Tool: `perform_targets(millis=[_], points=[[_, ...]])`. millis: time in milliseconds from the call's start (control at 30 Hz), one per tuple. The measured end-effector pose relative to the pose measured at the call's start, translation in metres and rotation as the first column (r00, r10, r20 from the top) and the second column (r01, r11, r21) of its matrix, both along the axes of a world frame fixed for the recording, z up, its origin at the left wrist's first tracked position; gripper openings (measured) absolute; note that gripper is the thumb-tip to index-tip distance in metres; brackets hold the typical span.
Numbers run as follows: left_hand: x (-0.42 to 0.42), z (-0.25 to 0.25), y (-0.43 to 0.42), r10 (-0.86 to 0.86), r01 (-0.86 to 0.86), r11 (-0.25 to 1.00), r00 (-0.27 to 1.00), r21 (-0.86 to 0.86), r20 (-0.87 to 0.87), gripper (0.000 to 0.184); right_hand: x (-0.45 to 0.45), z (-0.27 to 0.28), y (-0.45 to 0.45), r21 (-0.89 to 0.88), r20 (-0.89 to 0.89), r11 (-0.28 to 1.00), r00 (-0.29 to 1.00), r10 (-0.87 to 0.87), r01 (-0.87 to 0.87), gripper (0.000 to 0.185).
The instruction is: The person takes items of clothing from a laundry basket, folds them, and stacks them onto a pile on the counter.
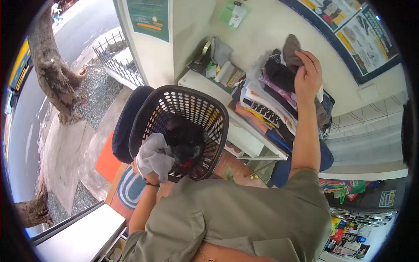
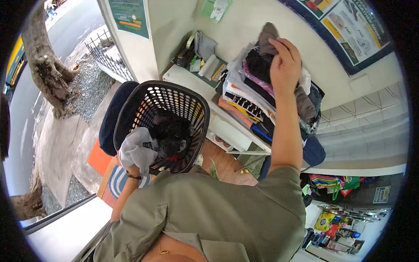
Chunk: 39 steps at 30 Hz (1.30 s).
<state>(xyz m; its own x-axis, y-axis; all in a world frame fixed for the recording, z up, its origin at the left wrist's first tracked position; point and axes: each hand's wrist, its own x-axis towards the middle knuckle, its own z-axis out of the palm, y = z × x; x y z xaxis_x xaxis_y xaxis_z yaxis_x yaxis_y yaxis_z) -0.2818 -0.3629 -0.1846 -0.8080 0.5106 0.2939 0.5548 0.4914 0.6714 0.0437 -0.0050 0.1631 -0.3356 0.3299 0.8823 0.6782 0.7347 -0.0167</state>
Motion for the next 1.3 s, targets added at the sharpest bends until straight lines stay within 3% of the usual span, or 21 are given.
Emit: perform_targets(millis=[67,100,167,267,367,433,500,533,600,633,700,800,900,967,1033,1100,1167,1233,1300], points=[[0.005,0.013,0.001,-0.013,0.015,0.999,0.999,0.044,-0.035,0.034,0.031,-0.003,0.011,0.09,0.175,0.985,0.972,-0.159,0.145,0.028],[0.007,0.017,0.003,-0.02,0.03,0.994,0.995,0.102,-0.098,0.036,0.053,-0.026,0.024,-0.091,0.295,0.972,0.938,-0.184,0.219,0.025],[0.011,0.02,0.006,-0.02,0.067,0.975,0.975,0.21,-0.219,0.039,0.087,-0.077,0.049,-0.406,0.524,0.824,0.839,-0.146,0.396,0.022],[0.008,0.001,0.001,0.026,0.014,0.961,0.99,0.278,-0.137,0.039,0.071,-0.081,0.031,-0.3,0.495,0.86,0.838,-0.23,0.413,0.027],[0.003,-0.009,-0.004,0.024,0.01,0.961,0.993,0.276,-0.119,0.044,0.033,-0.061,0.019,-0.019,0.443,0.887,0.799,-0.406,0.461,0.028],[0.003,-0.007,-0.003,0.012,0.017,0.974,0.992,0.225,-0.126,0.045,-0.007,-0.058,0.011,0.015,0.307,0.968,0.92,-0.244,0.252,0.03],[0.006,-0.003,-0.006,0.005,0.018,0.985,0.991,0.17,-0.133,0.047,-0.056,-0.08,-0.003,-0.18,0.221,0.983,0.972,0.08,-0.04,0.027],[0.006,-0.002,-0.008,0.004,0.015,0.99,0.991,0.14,-0.137,0.048,-0.086,-0.099,-0.009,-0.358,0.173,0.917,0.952,0.252,-0.178,0.023],[0.01,0.001,-0.01,0.006,0.006,0.996,0.991,0.091,-0.132,0.049,-0.14,-0.139,-0.031,-0.48,0.186,0.779,0.822,0.539,-0.402,0.022],[0.012,0.002,-0.01,0.009,0.001,0.997,0.992,0.072,-0.13,0.05,-0.165,-0.162,-0.04,-0.734,0.218,0.599,0.724,0.654,-0.32,0.021],[0.014,0.004,-0.011,0.009,-0.004,0.999,0.993,0.042,-0.12,0.052,-0.207,-0.222,-0.056,-0.859,0.369,0.494,0.508,0.778,-0.133,0.025],[0.016,0.005,-0.012,0.001,0.0,1.0,0.995,0.009,-0.098,0.054,-0.255,-0.303,-0.083,-0.888,0.456,0.421,0.237,0.858,0.186,0.031],[0.018,0.003,-0.012,-0.011,0.01,1.0,0.998,-0.021,-0.062,0.057,-0.281,-0.426,-0.1,-0.852,0.465,0.394,0.152,0.872,0.345,0.029],[0.018,0.003,-0.014,-0.021,0.02,0.999,0.999,-0.041,-0.037,0.059,-0.278,-0.5,-0.116,-0.787,0.491,0.354,0.166,0.855,0.505,0.029],[0.019,0.002,-0.016,-0.033,0.033,0.998,0.999,-0.056,-0.005,0.06,-0.253,-0.576,-0.132,-0.851,0.369,0.187,0.308,0.877,0.49,0.033],[0.019,-0.004,-0.018,-0.049,0.051,0.997,0.998,-0.066,0.035,0.062,-0.22,-0.569,-0.164,-0.869,0.42,0.045,0.688,0.592,0.492,0.04],[0.019,-0.026,-0.029,-0.072,0.082,0.993,0.99,-0.086,0.119,0.064,-0.199,-0.561,-0.194,-0.793,0.595,0.19,0.669,0.446,0.578,0.048],[0.016,-0.018,-0.027,-0.088,0.11,0.988,0.979,-0.109,0.183,0.066,-0.202,-0.565,-0.196,-0.747,0.591,0.075,0.608,0.53,0.661,0.05],[0.015,0.017,-0.017,-0.038,0.037,0.995,0.999,-0.088,-0.003,0.069,-0.203,-0.561,-0.188,-0.753,0.545,0.029,0.597,0.589,0.658,0.053]])
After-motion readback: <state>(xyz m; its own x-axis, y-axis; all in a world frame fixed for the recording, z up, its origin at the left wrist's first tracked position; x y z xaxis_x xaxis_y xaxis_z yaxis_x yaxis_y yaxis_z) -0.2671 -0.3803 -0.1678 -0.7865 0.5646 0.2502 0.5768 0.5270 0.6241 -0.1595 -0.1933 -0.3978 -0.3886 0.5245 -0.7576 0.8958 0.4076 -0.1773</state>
